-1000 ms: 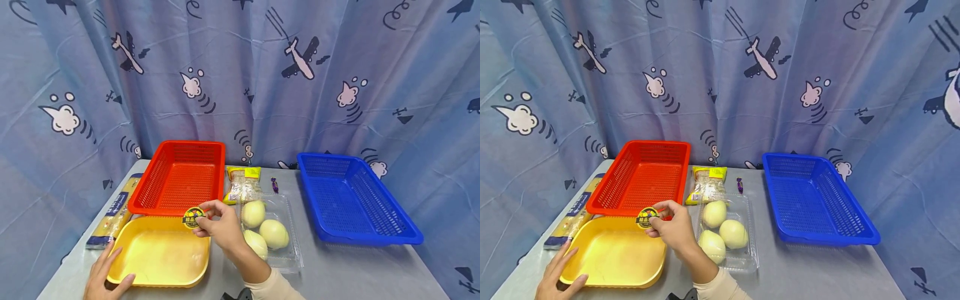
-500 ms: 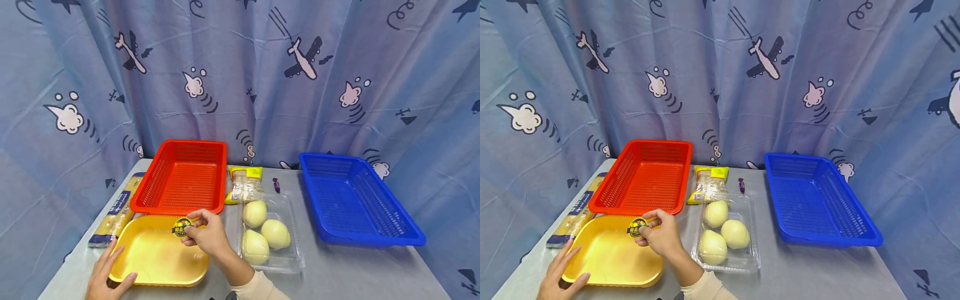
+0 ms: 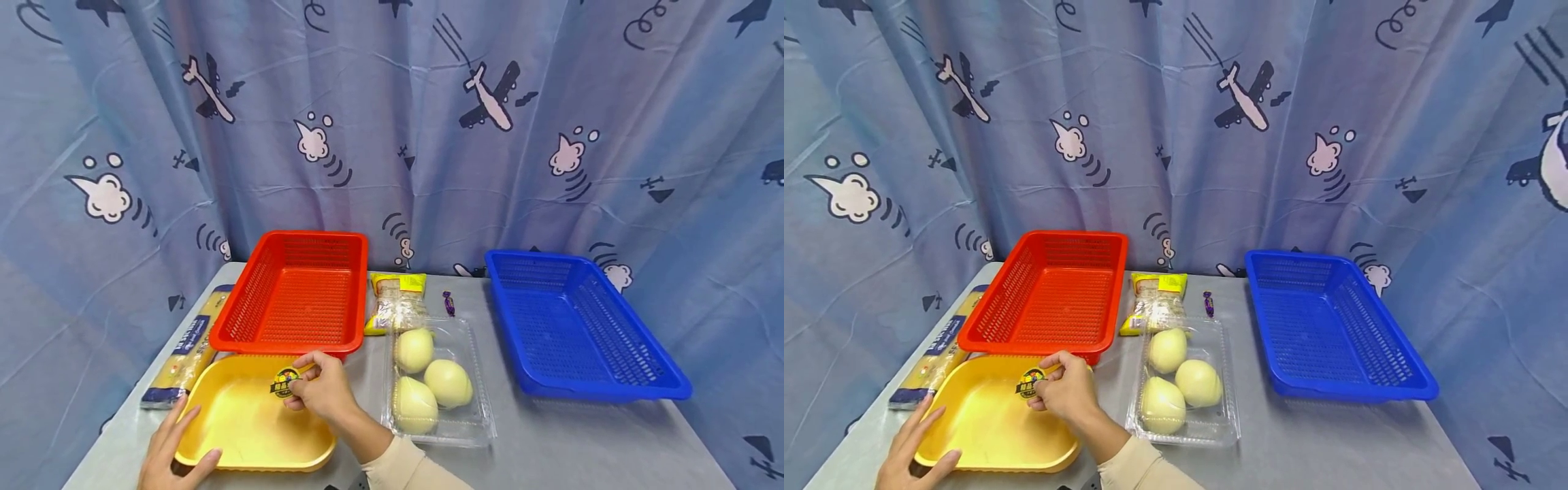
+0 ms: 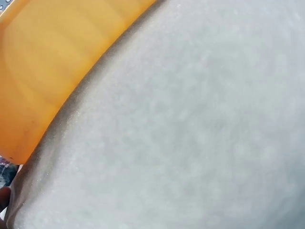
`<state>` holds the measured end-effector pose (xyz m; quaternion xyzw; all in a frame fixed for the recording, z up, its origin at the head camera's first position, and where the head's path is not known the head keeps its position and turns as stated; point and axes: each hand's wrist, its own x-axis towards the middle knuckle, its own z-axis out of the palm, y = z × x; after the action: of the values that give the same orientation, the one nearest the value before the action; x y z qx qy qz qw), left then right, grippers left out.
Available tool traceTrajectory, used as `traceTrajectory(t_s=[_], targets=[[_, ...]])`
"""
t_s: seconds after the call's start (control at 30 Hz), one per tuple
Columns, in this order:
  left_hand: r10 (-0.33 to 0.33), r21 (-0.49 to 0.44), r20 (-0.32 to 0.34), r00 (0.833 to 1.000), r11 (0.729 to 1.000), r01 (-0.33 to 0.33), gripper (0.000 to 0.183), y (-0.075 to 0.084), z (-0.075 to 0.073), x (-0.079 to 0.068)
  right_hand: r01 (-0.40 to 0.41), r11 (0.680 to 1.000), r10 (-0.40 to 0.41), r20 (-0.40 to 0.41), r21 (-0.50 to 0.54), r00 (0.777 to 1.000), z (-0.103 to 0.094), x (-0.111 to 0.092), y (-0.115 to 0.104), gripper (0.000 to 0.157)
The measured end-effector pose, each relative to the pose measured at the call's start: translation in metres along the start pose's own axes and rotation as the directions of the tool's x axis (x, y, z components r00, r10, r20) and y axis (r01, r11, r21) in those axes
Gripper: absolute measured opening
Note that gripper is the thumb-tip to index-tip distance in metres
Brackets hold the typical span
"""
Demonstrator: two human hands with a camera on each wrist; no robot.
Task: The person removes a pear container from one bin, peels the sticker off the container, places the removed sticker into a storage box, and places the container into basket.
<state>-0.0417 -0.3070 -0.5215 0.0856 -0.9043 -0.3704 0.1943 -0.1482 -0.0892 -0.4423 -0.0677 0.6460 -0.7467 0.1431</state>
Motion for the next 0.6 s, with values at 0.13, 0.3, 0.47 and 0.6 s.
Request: traceTrajectory(t_s=[0.13,0.3,0.47,0.6], targets=[[-0.005,0.009,0.004,1.000,1.000,0.005,0.077,0.000,-0.001,0.000,-0.018,1.000,0.018,-0.017,-0.025,1.000,0.006,0.004,0.009,0.028],[0.014,-0.003,-0.014,1.000,1.000,-0.014,0.075,-0.001,0.000,-0.001,-0.057,0.997,0.055,-0.033,-0.059,0.998,0.011,0.004,0.015,0.028],[0.028,-0.022,-0.022,0.999,0.999,-0.028,0.074,-0.002,-0.001,-0.002,-0.085,0.990,0.079,-0.062,-0.112,0.995,0.016,0.007,0.020,0.029],[0.031,-0.026,-0.026,0.999,0.999,-0.031,0.073,-0.001,-0.001,-0.002,-0.103,0.981,0.091,-0.076,-0.162,0.993,0.021,0.009,0.025,0.030]])
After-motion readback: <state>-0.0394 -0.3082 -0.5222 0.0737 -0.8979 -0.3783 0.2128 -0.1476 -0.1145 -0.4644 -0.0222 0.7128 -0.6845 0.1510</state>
